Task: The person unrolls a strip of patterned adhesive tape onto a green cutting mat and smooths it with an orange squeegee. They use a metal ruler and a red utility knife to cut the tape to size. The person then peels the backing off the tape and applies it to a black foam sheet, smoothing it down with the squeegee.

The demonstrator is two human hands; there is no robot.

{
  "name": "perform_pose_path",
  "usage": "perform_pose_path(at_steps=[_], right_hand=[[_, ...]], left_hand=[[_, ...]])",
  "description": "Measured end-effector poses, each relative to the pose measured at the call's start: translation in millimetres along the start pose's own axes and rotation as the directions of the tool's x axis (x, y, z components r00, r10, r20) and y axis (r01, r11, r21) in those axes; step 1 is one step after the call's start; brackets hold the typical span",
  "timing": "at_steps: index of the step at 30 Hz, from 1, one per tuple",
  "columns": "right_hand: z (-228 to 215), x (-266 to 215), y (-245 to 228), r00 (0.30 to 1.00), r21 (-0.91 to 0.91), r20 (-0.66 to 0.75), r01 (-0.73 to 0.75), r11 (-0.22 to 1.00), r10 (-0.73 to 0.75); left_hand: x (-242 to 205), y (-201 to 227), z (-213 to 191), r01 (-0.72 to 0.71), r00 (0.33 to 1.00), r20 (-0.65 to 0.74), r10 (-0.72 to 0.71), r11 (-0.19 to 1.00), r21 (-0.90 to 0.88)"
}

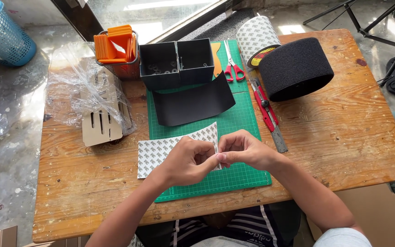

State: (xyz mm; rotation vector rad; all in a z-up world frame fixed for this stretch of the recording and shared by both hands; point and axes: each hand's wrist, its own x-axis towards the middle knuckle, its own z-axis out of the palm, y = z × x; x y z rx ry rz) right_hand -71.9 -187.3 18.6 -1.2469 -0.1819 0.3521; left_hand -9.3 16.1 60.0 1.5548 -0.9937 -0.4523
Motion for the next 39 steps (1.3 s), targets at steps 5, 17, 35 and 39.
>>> perform_pose_path(at_steps=[5,17,35,39], right_hand=[[4,0,-7,1.000,-0.054,0.021,-0.007,0.999,0.008],[5,1,-9,1.000,-0.129,0.025,-0.013,0.992,0.016],[-14,-62,-52,0.939,-0.589,-0.344,-0.228,0.776,0.014],[-31,-115,-36,0.829,-0.550,-0.549,-0.458,0.699,0.112]], left_hand=[[1,12,-7,0.155,0.982,0.128,-0.141,0.983,-0.100],[1,12,-10,0.272,0.951,0.171,-0.258,0.960,-0.061],[-56,14,-49,0.457,0.889,-0.143,-0.436,0.864,0.212],[-95,29,-69,0.741,0.672,-0.291,-0.681,0.619,0.262]])
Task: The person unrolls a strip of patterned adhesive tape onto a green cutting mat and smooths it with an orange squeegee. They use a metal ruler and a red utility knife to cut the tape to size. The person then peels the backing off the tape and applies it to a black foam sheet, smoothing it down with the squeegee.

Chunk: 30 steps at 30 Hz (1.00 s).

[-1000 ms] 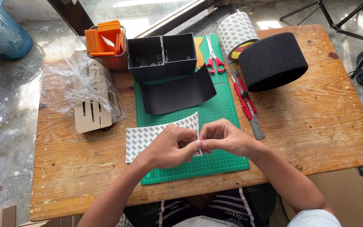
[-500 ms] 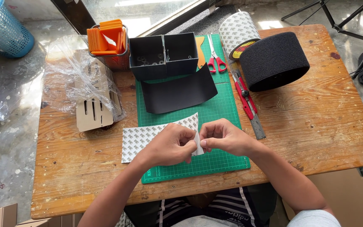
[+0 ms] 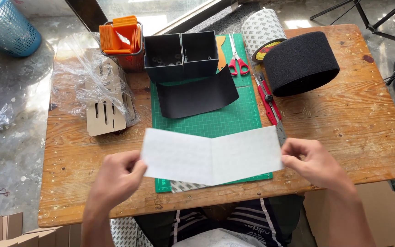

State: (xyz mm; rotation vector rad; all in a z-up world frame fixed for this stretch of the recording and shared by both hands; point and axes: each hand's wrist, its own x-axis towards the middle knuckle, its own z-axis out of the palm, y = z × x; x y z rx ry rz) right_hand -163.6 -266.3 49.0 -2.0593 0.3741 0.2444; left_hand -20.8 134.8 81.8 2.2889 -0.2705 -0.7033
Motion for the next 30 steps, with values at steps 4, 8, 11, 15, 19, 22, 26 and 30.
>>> perform_pose_path(at_steps=[4,8,11,15,19,22,26,30], right_hand=[[-12,-13,23,0.971,-0.008,-0.138,-0.196,0.981,0.193],[-6,-18,24,0.942,-0.057,-0.198,-0.286,0.957,0.270],[23,-14,12,0.957,-0.091,-0.167,-0.253,0.963,0.236],[45,-6,-12,0.946,-0.174,-0.199,-0.290,0.941,0.255],[49,-8,-25,0.943,-0.298,-0.228,-0.304,0.905,0.242],[46,-9,-22,0.941,-0.378,-0.233,-0.319,0.869,0.244],[40,-10,-14,0.951,-0.349,-0.211,-0.289,0.891,0.226],[28,-8,-13,0.948,-0.244,-0.174,-0.303,0.921,0.266]], left_hand=[[-24,-28,-24,0.418,0.907,-0.147,-0.396,0.891,0.178],[-39,-53,-42,0.692,0.718,-0.451,-0.530,0.616,0.377],[-44,-95,-17,0.656,0.633,-0.768,-0.100,0.597,0.463],[-40,-47,29,-0.101,0.440,-0.673,0.594,0.778,0.621],[-22,-47,80,-0.544,0.621,-0.250,0.743,0.638,0.545],[-10,-70,88,-0.427,0.673,-0.236,0.700,0.630,0.649],[-9,-76,87,-0.424,0.617,-0.340,0.710,0.663,0.617],[-9,-77,87,-0.443,0.599,-0.381,0.705,0.688,0.576]])
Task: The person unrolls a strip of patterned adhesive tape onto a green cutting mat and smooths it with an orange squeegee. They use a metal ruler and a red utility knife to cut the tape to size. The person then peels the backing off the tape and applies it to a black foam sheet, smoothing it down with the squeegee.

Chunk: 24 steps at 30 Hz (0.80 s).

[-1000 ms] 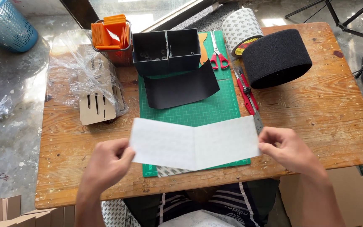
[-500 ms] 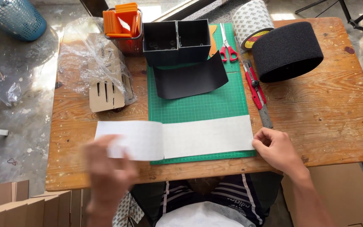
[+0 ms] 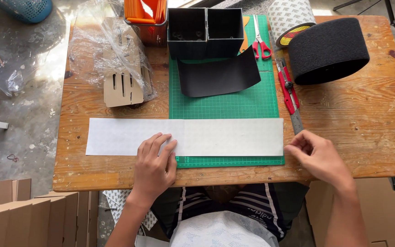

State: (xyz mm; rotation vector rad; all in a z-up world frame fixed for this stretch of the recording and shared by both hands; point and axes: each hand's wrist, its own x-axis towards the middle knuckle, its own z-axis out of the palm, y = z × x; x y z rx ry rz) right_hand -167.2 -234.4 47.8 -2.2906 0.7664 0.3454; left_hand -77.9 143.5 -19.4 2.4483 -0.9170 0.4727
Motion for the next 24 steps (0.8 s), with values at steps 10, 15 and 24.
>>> perform_pose_path(at_steps=[10,15,24], right_hand=[[34,13,15,0.805,-0.055,-0.305,0.518,0.853,-0.509],[41,18,21,0.707,-0.121,-0.415,0.580,0.805,-0.572],[25,23,24,0.781,0.106,-0.430,0.542,0.833,-0.453]], left_hand=[[-8,-3,7,0.057,0.998,0.009,-0.056,0.998,-0.031],[-9,-2,6,0.112,0.993,0.037,-0.110,0.993,-0.048],[-9,-3,8,0.129,0.991,0.040,-0.126,0.989,-0.068]])
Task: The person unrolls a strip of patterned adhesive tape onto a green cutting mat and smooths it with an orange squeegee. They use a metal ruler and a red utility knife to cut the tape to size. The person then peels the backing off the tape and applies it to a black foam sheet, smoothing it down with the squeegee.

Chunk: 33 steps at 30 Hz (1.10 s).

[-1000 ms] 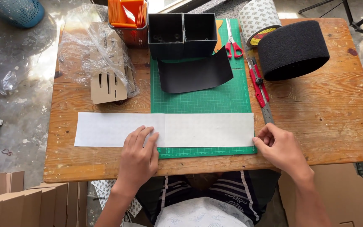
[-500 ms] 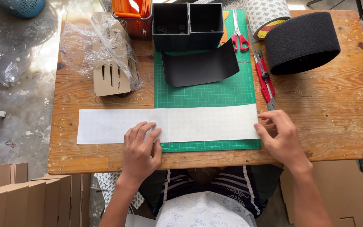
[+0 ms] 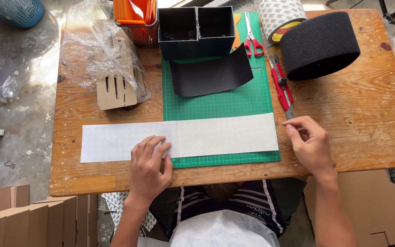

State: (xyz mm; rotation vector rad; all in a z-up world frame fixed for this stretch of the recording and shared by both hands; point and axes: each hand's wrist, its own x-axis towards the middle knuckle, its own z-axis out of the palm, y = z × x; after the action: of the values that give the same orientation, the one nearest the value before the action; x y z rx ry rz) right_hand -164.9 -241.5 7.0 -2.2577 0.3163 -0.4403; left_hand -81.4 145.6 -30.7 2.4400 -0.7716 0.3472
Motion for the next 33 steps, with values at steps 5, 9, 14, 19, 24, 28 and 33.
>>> perform_pose_path(at_steps=[5,9,14,19,24,28,33], right_hand=[[-2,29,-12,0.969,-0.107,-0.029,0.239,0.965,-0.244],[12,76,-30,0.905,-0.197,0.002,0.418,0.887,-0.426],[48,142,-18,0.649,-0.612,0.200,0.667,0.424,-0.734],[62,166,-20,0.450,-0.643,0.255,0.740,0.197,-0.856],[29,126,-93,0.285,-0.480,0.181,0.861,0.169,-0.941],[-17,85,-137,0.419,-0.176,0.129,0.902,0.395,-0.899],[-46,61,-112,0.696,0.112,0.128,0.698,0.707,-0.707]], left_hand=[[1,1,0,-0.017,1.000,-0.011,0.017,1.000,0.006],[-1,-2,3,-0.027,0.999,-0.037,0.027,1.000,0.003],[3,1,0,-0.026,0.995,-0.102,0.016,0.995,-0.092],[21,8,-11,-0.040,0.988,-0.155,0.012,0.984,-0.174],[49,14,-32,-0.074,0.981,-0.192,0.014,0.949,-0.307],[70,30,-62,-0.065,0.993,-0.117,-0.001,0.829,-0.556],[72,44,-70,-0.059,0.973,0.037,0.229,0.401,-0.914]])
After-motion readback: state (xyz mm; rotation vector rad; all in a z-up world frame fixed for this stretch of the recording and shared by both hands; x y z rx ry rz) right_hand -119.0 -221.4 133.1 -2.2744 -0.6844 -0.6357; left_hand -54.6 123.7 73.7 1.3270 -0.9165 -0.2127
